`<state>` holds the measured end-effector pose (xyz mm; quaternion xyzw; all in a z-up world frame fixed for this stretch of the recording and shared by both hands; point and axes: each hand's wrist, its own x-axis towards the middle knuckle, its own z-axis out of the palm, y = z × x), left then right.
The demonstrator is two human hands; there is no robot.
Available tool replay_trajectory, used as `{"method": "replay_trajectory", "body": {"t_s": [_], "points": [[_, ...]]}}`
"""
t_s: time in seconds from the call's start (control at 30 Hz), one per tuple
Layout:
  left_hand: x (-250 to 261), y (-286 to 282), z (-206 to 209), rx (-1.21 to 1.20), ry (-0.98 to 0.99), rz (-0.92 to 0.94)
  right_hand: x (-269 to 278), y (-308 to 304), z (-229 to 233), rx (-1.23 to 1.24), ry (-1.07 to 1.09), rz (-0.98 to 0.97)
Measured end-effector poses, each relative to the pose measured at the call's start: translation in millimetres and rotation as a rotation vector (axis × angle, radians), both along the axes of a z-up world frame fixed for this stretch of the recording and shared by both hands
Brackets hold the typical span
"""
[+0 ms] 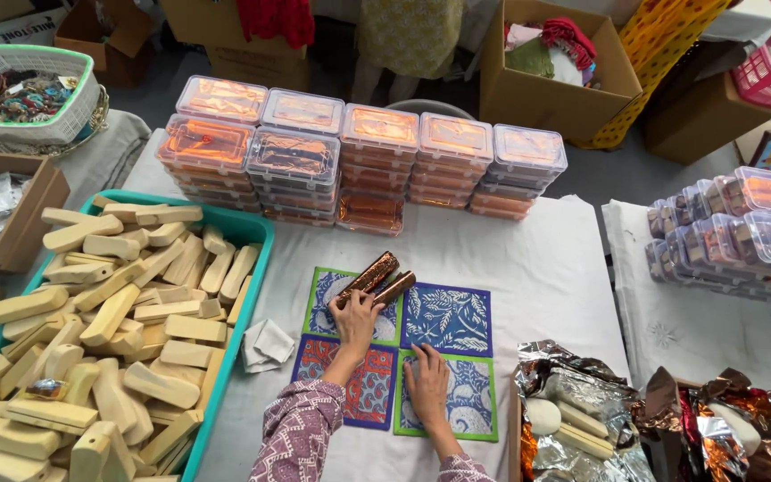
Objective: The person wraps small wooden blocks in copper foil, wipes them with a white cloth, and places them into clear plastic containers. They repeat this process for multiple blocks, stacking the finished containers on the table.
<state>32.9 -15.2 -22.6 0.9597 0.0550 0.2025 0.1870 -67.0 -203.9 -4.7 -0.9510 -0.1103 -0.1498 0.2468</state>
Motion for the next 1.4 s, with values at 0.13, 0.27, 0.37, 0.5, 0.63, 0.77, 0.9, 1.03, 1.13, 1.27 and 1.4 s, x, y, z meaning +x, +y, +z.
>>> {"method": "replay_trajectory", "body": {"t_s": [0.13,0.27,0.37,0.5,0.63,0.77,0.9,1.03,1.13,1.27,1.4], "points": [[2.7,1.2,4.8,-0.010,0.050,0.006,2.2,1.0,2.1,0.010,0.030,-0.001],[3.9,2.2,13.6,0.079,0.065,0.039,3.2,1.7,7.1,0.012,0.065,-0.015],[7.4,2.2,-0.3,0.197,0.039,0.036,1.9,1.6,6.3,0.014,0.071,-0.017],[12.0,5.9,4.9,0.186,0.096,-0.033,2.2,1.1,8.4,0.033,0.084,-0.013],[9.5,11.5,2.5,0.247,0.103,-0.072,2.8,0.8,5.2,0.020,0.083,-0.019],[9.6,13.6,6.9,0.233,0.037,-0.073,2.4,0.2,4.1,0.022,0.101,-0.021],[7.1,15.9,7.9,0.184,0.059,-0.127,2.6,0.1,3.3,0.027,0.104,-0.020],[-0.9,15.9,27.3,0.206,0.167,-0.170,2.1,0.4,4.0,0.026,0.106,-0.025],[0.7,19.4,9.3,0.276,0.117,-0.159,1.7,0.1,3.7,0.031,0.105,-0.023],[0.4,17.0,12.4,0.296,0.129,-0.167,2.2,-0.2,4.5,0.030,0.108,-0.021],[1.9,12.8,9.0,0.227,0.000,-0.169,2.4,0.2,4.4,0.033,0.108,-0.022]]}}
